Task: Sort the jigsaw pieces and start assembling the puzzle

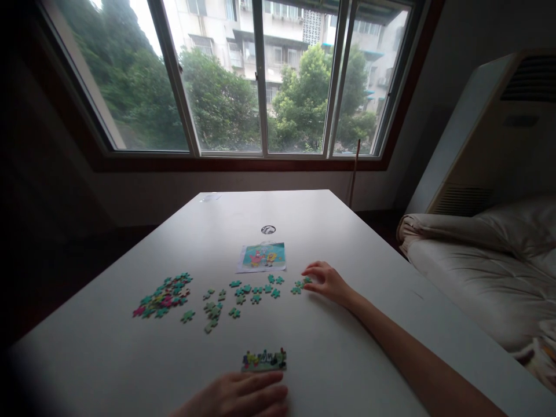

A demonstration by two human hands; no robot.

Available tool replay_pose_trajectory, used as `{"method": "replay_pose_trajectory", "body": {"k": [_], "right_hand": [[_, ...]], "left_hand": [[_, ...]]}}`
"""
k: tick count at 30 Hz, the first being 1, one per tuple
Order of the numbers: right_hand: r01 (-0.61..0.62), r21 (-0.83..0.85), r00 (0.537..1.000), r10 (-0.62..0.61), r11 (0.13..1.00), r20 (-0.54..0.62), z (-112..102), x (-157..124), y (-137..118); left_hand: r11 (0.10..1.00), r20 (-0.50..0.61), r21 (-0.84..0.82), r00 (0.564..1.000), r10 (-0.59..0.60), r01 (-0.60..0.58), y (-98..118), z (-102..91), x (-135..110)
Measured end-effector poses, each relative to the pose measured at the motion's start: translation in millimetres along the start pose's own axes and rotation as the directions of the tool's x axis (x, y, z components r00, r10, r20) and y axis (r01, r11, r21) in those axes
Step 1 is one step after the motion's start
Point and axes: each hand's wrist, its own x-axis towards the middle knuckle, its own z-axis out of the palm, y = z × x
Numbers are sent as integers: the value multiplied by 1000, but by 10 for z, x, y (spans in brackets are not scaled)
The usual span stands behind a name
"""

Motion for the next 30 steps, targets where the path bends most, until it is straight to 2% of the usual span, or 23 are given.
{"method": "replay_pose_trajectory", "body": {"k": [4,7,13,22,30], "right_hand": [[0,19,1000,0,1000,1,9,15,42],[-22,49,1000,23,999,-18,20,18,52],[-54,84,998,56,995,-19,23,16,61],[-110,115,993,115,987,-33,32,15,59],[-155,107,986,161,982,-46,37,2,95]], "left_hand": [[985,-77,172,997,15,-2,-49,-20,-39],[971,-141,231,990,-27,59,-56,-71,-41],[978,-181,151,977,-114,142,-42,-30,-8],[979,-139,99,976,-166,181,-37,14,-36],[976,-165,33,964,-207,215,-33,26,-25]]}}
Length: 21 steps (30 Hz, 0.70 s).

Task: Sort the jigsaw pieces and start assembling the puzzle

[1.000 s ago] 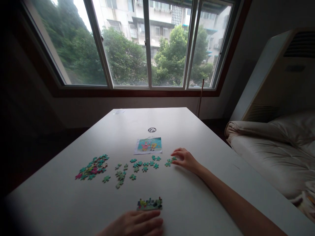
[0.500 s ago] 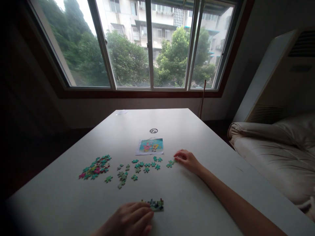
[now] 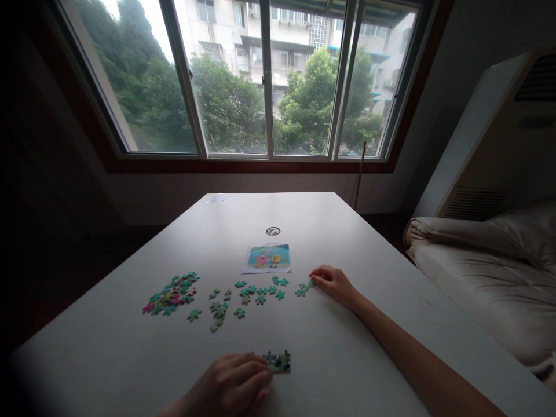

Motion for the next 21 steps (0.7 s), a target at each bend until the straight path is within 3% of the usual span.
{"method": "replay_pose_trajectory", "body": {"k": [21], "right_hand": [[-6,-16,1000,6,1000,13,-15,-2,-54]], "left_hand": [[1000,10,-22,1000,5,-5,13,-31,39]]}}
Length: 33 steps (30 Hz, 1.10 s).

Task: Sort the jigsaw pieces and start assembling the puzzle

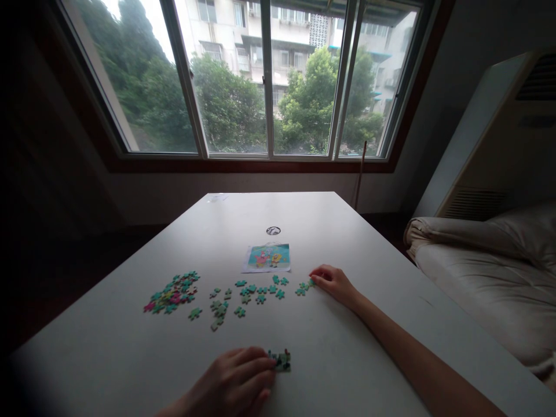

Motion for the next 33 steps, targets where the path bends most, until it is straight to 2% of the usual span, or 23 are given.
{"method": "replay_pose_trajectory", "body": {"k": [18,21,24,28,33], "right_hand": [[-6,27,1000,6,1000,12,7,0,16],[-2,27,1000,2,1000,9,6,-3,14],[2,18,1000,-2,1000,5,2,-5,7],[6,8,1000,-6,1000,7,-7,-7,0],[12,9,1000,-12,1000,8,-13,-9,12]], "left_hand": [[1000,7,0,1000,3,-3,-31,75,-39],[1000,-18,23,1000,6,-5,-16,51,-30],[994,-62,78,995,77,-72,14,-2,-36],[966,-44,169,978,205,-195,23,-25,-83],[965,-206,194,955,214,-174,-15,13,-102]]}}
